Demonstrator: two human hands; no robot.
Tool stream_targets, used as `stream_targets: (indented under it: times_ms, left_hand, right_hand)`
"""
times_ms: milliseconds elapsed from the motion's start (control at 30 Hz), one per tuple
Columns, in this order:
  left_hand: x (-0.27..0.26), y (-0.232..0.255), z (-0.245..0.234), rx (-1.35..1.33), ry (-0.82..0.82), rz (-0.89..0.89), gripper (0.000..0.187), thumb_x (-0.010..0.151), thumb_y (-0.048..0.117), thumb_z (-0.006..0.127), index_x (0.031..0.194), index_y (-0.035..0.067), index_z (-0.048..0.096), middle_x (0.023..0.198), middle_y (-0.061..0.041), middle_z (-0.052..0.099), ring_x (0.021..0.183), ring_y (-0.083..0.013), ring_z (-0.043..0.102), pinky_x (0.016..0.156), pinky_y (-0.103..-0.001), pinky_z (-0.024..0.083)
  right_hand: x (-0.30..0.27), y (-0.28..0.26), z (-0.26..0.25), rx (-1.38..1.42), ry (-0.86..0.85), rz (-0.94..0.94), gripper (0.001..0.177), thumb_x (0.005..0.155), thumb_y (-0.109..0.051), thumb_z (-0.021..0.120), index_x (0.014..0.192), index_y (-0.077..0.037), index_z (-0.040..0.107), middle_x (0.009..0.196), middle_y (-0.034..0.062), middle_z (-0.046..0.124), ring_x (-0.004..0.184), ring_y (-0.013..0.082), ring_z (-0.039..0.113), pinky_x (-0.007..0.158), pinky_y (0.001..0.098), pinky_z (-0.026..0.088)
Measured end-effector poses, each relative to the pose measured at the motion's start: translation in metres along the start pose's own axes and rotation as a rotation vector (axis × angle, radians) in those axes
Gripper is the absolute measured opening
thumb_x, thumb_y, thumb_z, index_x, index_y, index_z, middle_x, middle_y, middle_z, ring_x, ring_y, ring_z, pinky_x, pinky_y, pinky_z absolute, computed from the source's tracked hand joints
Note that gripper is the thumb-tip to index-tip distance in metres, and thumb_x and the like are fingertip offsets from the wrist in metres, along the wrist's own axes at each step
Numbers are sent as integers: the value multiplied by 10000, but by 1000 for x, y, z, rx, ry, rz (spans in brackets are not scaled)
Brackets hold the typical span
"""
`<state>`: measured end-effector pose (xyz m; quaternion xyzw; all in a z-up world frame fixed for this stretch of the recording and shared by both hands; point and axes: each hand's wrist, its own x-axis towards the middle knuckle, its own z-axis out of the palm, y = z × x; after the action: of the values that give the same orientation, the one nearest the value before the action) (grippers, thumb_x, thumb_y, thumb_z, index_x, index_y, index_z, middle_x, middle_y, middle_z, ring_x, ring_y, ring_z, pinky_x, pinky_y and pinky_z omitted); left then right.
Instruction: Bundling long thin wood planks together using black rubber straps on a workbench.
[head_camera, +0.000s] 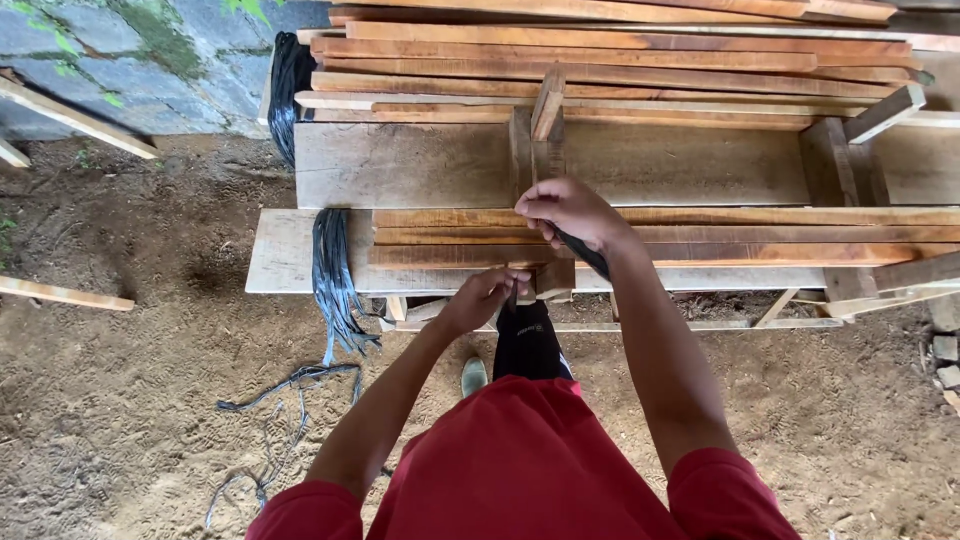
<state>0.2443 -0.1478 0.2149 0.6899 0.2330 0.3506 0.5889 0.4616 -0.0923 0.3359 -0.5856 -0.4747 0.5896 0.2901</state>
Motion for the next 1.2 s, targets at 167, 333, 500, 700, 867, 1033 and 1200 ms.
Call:
stream_targets:
  times_ms: [167,333,500,700,867,1033,1200]
  left_hand:
    - [9,7,-7,172,58,101,117,1025,-44,573,1096,-30,665,1048,-230,768,1008,-424,723,875,-473,552]
    - [9,-50,0,333,138,91,148,1048,143,656,1095,28,736,946,-171,751,916,-364,736,810,-425,569]
    - [14,-3,5,316,254,165,193,1052,117,618,1186,80,751,902,-144,744,846,-345,740,789,-430,584]
    - [52,-2,-18,418,374,214,168,1056,157,639,1164,123,763,935,-98,751,854,-356,733,759,-422,594]
    - [79,29,-25,428,382,185,139,1061,150,639,1140,100,743,891,-145,689,818,-387,707,682,-486,589]
    - [98,-18,-29,238,423,101,192,1108,151,595,1170,53,747,837,-178,717,785,-369,729,637,-463,577]
    - [105,-7,-29,195,447,27,183,1076,171,652,1070,33,772,805,-162,751,740,-268,752,603,-375,595]
  right_hand:
    - [-4,10,0,317,-50,-95,208,1001,-119,620,1104,53,677,875,188,698,547,135,651,429,281,590]
    - [-5,13,-2,471,-130,-150,317,913,-33,524,1169,106,650,1025,219,702,662,186,722,581,346,667]
    - [39,61,-7,246,-145,-334,264,980,-83,714,1184,77,662,988,157,702,794,195,748,706,316,658]
    - [39,45,-3,-167,36,-394,277,1100,-161,593,1269,21,717,766,133,621,601,178,576,566,362,518]
    - [31,16,4,-84,44,-491,204,1108,-101,575,1064,25,730,727,66,622,653,113,551,634,303,489]
    - [48,28,9,40,110,-578,240,1114,-126,566,1190,18,743,842,112,731,761,133,610,760,350,550]
    - [63,39,11,539,76,-525,411,1047,-513,552,984,-109,598,851,-18,445,788,127,437,714,333,444]
